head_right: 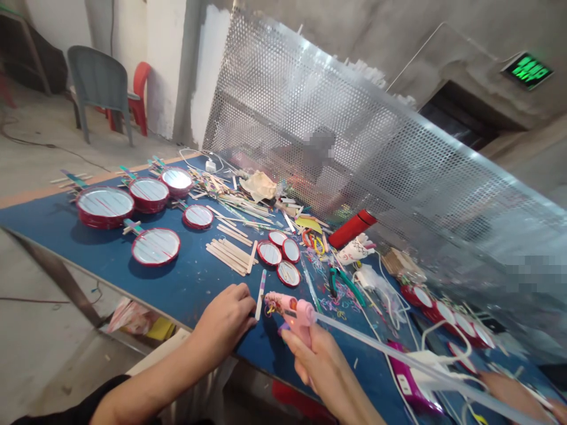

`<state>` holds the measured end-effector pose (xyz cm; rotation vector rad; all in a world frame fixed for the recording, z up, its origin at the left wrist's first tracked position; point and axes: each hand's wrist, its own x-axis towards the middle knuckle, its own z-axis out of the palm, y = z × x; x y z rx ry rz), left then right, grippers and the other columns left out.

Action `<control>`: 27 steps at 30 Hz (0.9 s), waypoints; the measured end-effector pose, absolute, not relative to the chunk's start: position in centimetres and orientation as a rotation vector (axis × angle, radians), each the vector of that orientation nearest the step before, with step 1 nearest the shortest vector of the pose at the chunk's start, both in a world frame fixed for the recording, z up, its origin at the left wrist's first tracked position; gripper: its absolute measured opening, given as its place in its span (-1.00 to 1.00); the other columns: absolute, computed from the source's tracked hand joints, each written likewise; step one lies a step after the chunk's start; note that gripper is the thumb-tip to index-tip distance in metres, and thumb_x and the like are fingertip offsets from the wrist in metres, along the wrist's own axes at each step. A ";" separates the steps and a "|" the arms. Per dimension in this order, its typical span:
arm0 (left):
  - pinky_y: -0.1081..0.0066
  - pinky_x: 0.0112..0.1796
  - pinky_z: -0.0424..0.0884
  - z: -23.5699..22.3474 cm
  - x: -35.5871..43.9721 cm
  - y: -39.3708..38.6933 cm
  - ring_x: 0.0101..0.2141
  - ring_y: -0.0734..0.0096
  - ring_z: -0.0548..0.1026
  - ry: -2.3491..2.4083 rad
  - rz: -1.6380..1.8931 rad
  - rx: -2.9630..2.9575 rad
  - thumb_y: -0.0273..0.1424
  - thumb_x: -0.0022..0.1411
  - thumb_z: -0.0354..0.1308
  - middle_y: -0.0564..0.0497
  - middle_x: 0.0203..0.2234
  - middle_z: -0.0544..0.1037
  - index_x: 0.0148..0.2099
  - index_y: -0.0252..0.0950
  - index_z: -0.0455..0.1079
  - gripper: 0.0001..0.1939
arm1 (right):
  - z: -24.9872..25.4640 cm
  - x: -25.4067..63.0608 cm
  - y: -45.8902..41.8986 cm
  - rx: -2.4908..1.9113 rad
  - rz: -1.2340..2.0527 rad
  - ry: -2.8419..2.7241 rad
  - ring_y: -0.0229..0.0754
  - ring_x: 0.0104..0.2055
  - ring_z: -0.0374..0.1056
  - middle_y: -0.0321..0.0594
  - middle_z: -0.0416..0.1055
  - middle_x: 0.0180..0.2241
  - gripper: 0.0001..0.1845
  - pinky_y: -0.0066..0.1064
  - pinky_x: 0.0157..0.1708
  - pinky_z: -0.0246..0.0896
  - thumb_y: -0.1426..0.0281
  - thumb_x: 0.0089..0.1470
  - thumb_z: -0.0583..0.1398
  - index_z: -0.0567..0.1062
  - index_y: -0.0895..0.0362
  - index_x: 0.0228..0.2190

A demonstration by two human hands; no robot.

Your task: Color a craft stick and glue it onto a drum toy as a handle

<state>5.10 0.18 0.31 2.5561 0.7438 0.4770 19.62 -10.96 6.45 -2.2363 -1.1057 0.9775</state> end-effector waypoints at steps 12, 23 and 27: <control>0.27 -0.19 0.38 0.6 5.2 0.2 -0.22 0.17 0.42 0.769 0.470 2.571 -0.41 0.29 0.18 -0.06 -0.26 0.48 -0.26 -0.34 0.45 -0.90 | 6.8 19.6 -11.1 -2.233 0.984 -1.143 -0.36 -0.77 0.00 -0.44 0.17 -0.81 -0.26 -0.59 -0.76 -0.16 -0.02 0.08 0.04 0.24 0.15 0.18; 0.28 -0.16 0.37 0.3 5.2 0.4 -0.20 0.16 0.43 0.769 0.470 2.572 -0.43 0.29 0.17 -0.08 -0.25 0.49 -0.23 -0.34 0.46 -0.92 | 6.1 20.5 -11.4 -2.191 1.033 -1.205 -0.38 -0.77 0.00 -0.48 0.14 -0.77 -0.26 -0.62 -0.78 -0.13 0.06 0.13 0.02 0.14 0.18 0.23; 0.28 -0.17 0.36 0.5 5.2 0.4 -0.21 0.17 0.42 0.762 0.467 2.578 -0.43 0.30 0.16 -0.07 -0.26 0.48 -0.25 -0.34 0.46 -0.91 | 6.2 20.3 -11.8 -2.188 1.045 -1.178 -0.39 -0.77 -0.01 -0.49 0.12 -0.78 -0.26 -0.63 -0.78 -0.15 0.07 0.13 0.03 0.12 0.16 0.24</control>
